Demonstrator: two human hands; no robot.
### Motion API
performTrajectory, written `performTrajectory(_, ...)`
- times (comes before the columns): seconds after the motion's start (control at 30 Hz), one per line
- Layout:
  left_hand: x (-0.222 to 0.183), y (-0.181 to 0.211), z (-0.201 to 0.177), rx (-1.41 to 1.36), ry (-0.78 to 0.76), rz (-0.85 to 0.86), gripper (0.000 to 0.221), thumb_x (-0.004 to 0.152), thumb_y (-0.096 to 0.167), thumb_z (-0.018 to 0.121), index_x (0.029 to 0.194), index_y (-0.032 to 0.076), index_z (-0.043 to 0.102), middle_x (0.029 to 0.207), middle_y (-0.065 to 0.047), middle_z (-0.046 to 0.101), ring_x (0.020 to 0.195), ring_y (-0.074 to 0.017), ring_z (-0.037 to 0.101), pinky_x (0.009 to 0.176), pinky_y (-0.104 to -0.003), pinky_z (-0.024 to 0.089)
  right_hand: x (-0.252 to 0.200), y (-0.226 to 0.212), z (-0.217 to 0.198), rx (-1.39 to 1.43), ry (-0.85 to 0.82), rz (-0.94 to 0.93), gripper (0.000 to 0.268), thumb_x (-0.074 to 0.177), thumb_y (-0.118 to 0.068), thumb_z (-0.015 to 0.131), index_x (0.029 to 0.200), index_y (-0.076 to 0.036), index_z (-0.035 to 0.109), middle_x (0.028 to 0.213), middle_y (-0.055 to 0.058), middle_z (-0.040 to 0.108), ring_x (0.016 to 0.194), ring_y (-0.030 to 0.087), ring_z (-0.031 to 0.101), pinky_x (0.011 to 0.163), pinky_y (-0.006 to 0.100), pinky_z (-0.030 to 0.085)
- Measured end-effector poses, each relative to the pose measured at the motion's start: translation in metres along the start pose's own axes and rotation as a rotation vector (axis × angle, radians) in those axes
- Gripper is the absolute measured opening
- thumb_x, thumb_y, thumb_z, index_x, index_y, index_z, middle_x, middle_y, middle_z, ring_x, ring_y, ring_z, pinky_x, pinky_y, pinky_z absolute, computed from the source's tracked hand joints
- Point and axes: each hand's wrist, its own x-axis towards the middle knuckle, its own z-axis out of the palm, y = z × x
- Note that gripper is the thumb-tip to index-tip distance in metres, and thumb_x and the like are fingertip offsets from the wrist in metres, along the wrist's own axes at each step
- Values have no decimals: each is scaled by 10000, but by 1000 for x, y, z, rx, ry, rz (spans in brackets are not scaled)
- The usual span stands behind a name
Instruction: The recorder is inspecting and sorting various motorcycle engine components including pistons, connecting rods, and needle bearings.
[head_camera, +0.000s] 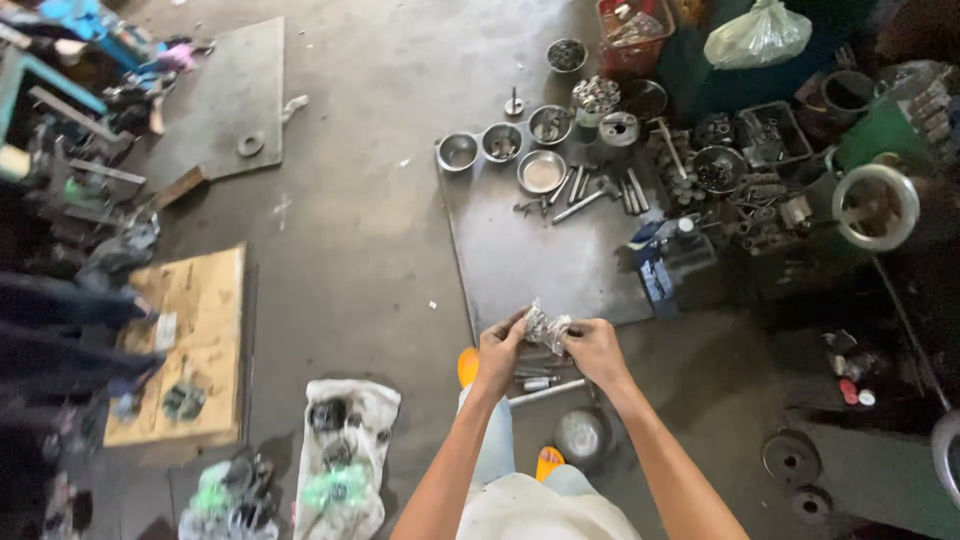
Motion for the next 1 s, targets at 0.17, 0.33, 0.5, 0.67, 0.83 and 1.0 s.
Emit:
performTrajectory(0.17, 153, 7, 13, 164, -98, -107, 383, 1008, 116, 629, 1352, -52, 647, 1163, -89, 742, 959, -129, 691, 854, -313, 575, 135, 12, -11, 308, 89, 202, 187, 915, -34, 701, 1036, 70, 798, 835, 49, 750, 681, 92, 659, 585, 302, 569)
performTrajectory(0.33, 305, 19, 26, 308, -152, -179, 366, 949, 56, 703, 1288, -81, 689, 1094, -108, 762, 891, -177, 698, 815, -333, 591, 263, 15, -22, 218, 315, 334, 247, 921, -51, 631, 1106, 25, 776, 884, 79, 798, 754, 138, 764, 665, 314, 624)
performTrajectory(0.5, 422, 8, 54, 268, -268, -260, 323, 854, -56, 759, 1173, -94, 735, 1041, -158, 781, 891, -214, 747, 855, -327, 612, 357, 57, -62, 546, 325, 237, 248, 935, -50, 700, 1155, 46, 761, 978, 104, 786, 864, 190, 740, 768, 326, 607)
performTrajectory(0.67, 501, 9, 98, 537, -245, -177, 263, 832, -82, 765, 1095, -86, 775, 1015, -140, 796, 896, -172, 734, 832, -294, 596, 429, 127, -73, 552, 385, 183, 254, 961, -82, 667, 1165, 45, 751, 1026, 92, 782, 912, 161, 720, 810, 309, 591)
performTrajectory(0.83, 583, -46, 125, 570, -169, -262, 171, 843, -85, 727, 1001, -52, 783, 951, -125, 810, 862, -162, 769, 799, -282, 625, 511, 175, -90, 717, 553, 397, 274, 897, -104, 717, 1128, 38, 755, 947, 106, 777, 826, 197, 744, 779, 360, 617)
performTrajectory(1.0, 685, -120, 138, 930, -333, 135, 150, 848, -107, 717, 966, -25, 673, 938, -121, 710, 825, -237, 709, 743, -301, 576, 594, 290, -106, 1224, 537, 393, 442, 885, -158, 698, 1285, 23, 650, 1136, 119, 735, 971, 220, 714, 844, 392, 610)
